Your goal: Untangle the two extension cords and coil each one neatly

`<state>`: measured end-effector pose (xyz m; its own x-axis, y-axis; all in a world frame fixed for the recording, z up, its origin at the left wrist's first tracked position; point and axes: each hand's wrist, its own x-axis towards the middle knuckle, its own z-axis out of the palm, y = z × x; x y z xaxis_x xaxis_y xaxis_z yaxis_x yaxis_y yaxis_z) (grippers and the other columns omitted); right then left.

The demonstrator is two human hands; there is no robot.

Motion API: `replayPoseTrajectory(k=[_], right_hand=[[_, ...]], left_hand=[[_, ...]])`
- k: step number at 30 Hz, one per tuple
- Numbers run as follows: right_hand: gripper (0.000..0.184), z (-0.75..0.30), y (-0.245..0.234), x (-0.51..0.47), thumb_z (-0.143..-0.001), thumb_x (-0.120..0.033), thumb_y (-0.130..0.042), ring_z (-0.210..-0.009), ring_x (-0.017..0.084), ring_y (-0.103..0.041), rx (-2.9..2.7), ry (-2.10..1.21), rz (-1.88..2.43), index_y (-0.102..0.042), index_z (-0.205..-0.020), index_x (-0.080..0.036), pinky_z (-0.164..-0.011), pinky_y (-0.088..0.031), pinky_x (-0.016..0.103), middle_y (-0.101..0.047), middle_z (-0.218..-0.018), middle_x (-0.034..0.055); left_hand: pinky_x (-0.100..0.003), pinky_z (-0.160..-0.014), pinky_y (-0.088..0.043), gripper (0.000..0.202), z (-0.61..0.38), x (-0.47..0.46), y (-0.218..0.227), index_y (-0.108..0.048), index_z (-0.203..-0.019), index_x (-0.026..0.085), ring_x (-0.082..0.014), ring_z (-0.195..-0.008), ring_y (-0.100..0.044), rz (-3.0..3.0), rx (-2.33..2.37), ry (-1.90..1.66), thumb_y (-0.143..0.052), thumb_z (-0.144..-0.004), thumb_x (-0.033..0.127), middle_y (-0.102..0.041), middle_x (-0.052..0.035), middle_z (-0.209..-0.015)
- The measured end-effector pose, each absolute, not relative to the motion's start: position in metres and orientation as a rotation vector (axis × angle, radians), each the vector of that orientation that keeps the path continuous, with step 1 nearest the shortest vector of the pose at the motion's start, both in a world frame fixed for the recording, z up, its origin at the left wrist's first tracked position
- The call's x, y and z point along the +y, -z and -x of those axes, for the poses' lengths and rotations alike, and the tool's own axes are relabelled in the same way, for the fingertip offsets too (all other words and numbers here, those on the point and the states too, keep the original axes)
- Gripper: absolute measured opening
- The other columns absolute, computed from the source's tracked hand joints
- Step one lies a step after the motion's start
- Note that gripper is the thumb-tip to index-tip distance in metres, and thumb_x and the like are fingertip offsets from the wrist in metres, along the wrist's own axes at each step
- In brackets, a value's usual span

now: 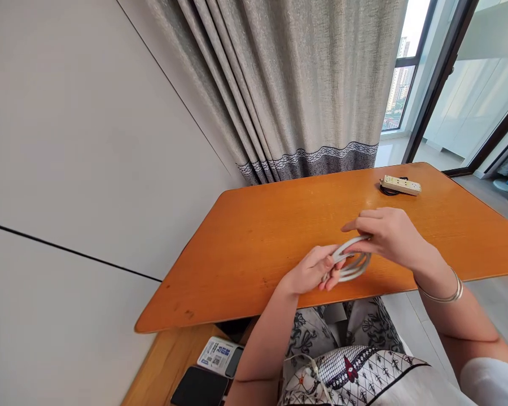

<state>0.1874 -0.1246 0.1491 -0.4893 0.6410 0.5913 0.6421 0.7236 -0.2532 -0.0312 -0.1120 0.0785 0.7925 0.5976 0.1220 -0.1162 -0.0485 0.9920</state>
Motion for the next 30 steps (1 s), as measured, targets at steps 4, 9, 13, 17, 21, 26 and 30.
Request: replayPoseTrajectory(k=[4, 9, 13, 17, 21, 26, 30], right_hand=[[0.045, -0.194, -0.135, -0.096, -0.093, -0.058, -0.057, -0.060, 0.011, -0.052, -2.108, -0.455, 0.974, -0.073, -0.091, -0.016, -0.059, -0.038, 0.024, -0.063, -0.068, 0.0014], [0.035, -0.186, -0.093, -0.095, -0.098, -0.042, -0.048, -0.060, 0.012, -0.055, -1.959, -0.951, 1.082, -0.063, -0.116, -0.016, -0.059, -0.041, 0.023, -0.059, -0.067, -0.0024], [0.037, -0.174, -0.070, -0.114, -0.102, -0.034, -0.036, -0.065, 0.015, -0.063, -2.021, -1.093, 1.225, -0.051, -0.130, -0.015, -0.063, -0.047, 0.026, -0.064, -0.074, 0.0008], [0.051, -0.158, -0.062, -0.132, -0.094, -0.021, -0.047, -0.087, 0.025, -0.069, -2.362, -0.550, 1.554, -0.043, -0.144, -0.010, -0.077, -0.052, 0.037, -0.067, -0.115, 0.0180], [0.073, -0.148, -0.064, -0.147, -0.091, -0.019, -0.051, -0.089, 0.028, -0.069, -2.437, -0.436, 1.546, -0.022, -0.157, -0.010, -0.076, -0.055, 0.041, -0.062, -0.122, 0.0211], [0.059, -0.137, -0.065, -0.160, -0.097, -0.028, -0.048, -0.088, 0.018, -0.062, -2.031, -0.868, 1.140, -0.026, -0.151, -0.018, -0.084, -0.053, 0.037, -0.061, -0.118, 0.0121], [0.046, -0.123, -0.061, -0.170, -0.098, -0.031, -0.045, -0.075, 0.014, -0.053, -1.845, -0.884, 1.035, -0.029, -0.140, -0.020, -0.075, -0.051, 0.035, -0.057, -0.119, 0.0124]], left_hand=[[-0.023, -0.031, -0.025, 0.063, 0.037, -0.116, -0.080, -0.043, -0.064, 0.023, -0.0072, -0.023, -0.022, -1.178, 0.152, -0.745, -0.050, -0.079, 0.084, -0.033, 0.0085, -0.029], [-0.021, -0.035, -0.029, 0.062, 0.040, -0.107, -0.100, -0.043, -0.062, 0.022, -0.0066, -0.025, -0.015, -0.857, 0.372, -1.388, -0.042, -0.087, 0.078, -0.022, 0.0105, -0.028], [-0.019, -0.041, -0.035, 0.067, 0.040, -0.094, -0.113, -0.043, -0.062, 0.020, -0.0052, -0.028, -0.020, -0.648, 0.618, -1.776, -0.033, -0.087, 0.082, -0.028, 0.0093, -0.032], [-0.021, -0.046, -0.040, 0.067, 0.033, -0.086, -0.101, -0.046, -0.065, 0.020, -0.0062, -0.029, -0.029, -0.723, 0.730, -1.913, -0.040, -0.083, 0.084, -0.035, 0.0083, -0.033], [-0.023, -0.045, -0.041, 0.065, 0.026, -0.086, -0.080, -0.050, -0.070, 0.020, -0.0081, -0.030, -0.038, -0.971, 0.721, -2.008, -0.061, -0.070, 0.084, -0.048, 0.0059, -0.037], [-0.022, -0.038, -0.035, 0.063, 0.020, -0.089, -0.069, -0.052, -0.072, 0.020, -0.0105, -0.031, -0.044, -1.153, 0.667, -1.962, -0.063, -0.070, 0.082, -0.057, 0.0014, -0.042], [-0.022, -0.036, -0.032, 0.064, 0.012, -0.094, -0.066, -0.053, -0.071, 0.020, -0.0104, -0.030, -0.044, -1.193, 0.611, -1.917, -0.065, -0.067, 0.083, -0.062, -0.0006, -0.046]])
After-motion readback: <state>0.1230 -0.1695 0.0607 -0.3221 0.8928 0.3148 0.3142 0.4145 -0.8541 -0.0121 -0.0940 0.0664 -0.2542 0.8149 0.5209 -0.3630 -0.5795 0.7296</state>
